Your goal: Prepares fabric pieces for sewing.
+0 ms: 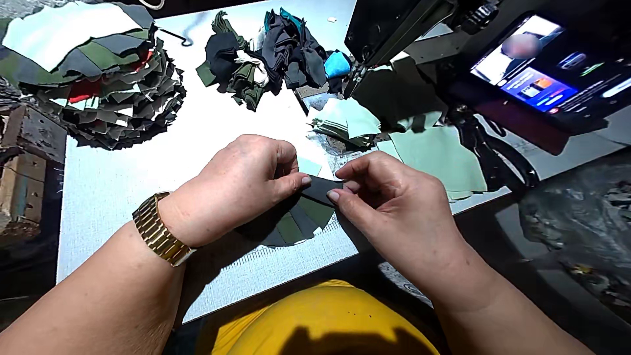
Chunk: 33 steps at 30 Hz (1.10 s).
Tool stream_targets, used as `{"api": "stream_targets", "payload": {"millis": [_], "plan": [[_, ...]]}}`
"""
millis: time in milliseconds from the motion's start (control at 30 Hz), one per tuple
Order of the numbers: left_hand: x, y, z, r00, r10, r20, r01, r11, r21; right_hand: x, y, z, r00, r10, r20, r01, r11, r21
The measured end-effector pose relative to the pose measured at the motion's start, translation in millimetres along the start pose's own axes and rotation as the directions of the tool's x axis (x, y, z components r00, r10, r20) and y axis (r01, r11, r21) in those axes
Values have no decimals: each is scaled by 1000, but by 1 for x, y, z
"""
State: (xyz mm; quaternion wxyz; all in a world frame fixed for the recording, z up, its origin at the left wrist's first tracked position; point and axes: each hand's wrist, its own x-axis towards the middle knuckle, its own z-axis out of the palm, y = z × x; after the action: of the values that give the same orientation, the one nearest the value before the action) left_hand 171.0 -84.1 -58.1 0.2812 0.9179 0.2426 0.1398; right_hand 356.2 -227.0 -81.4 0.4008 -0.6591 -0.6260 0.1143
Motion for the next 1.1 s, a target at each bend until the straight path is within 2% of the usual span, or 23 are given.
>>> {"api": "stream_targets", "payload": {"millis": [267, 400, 533, 667, 833, 967, 1033, 1067, 1100], "plan": [[0, 0, 6, 1000, -26, 7, 25, 990, 139, 5, -2, -2, 996, -55, 68, 69, 973, -220], [0, 1, 6, 1000, -28, 2, 28, 991, 130, 10, 5, -12, 994, -101, 27, 104, 983, -149], [1, 0, 6, 999, -35, 9, 33, 994, 108, 15, 3, -22, 969, -248, -15, 244, 962, -124], [1, 1, 5, 999, -40, 16, 38, 994, 102, 12, 4, -14, 933, -352, 75, 357, 931, -80], [0, 2, 3, 999, -44, 20, 41, 990, 134, 3, 6, -7, 891, -396, 222, 436, 883, -176], [-1, 3, -4, 998, -56, 23, 51, 984, 168, -1, -1, -7, 866, -403, 296, 463, 870, -169], [-1, 3, -6, 999, -44, 9, 42, 993, 111, -1, -1, -10, 878, -381, 289, 427, 897, -117], [0, 2, -6, 999, -39, -4, 39, 999, -3, 1, -1, -11, 893, -372, 254, 403, 912, -81], [0, 4, -6, 999, -50, -14, 47, 981, -190, 2, 0, -14, 909, -366, 200, 382, 923, -50]]}}
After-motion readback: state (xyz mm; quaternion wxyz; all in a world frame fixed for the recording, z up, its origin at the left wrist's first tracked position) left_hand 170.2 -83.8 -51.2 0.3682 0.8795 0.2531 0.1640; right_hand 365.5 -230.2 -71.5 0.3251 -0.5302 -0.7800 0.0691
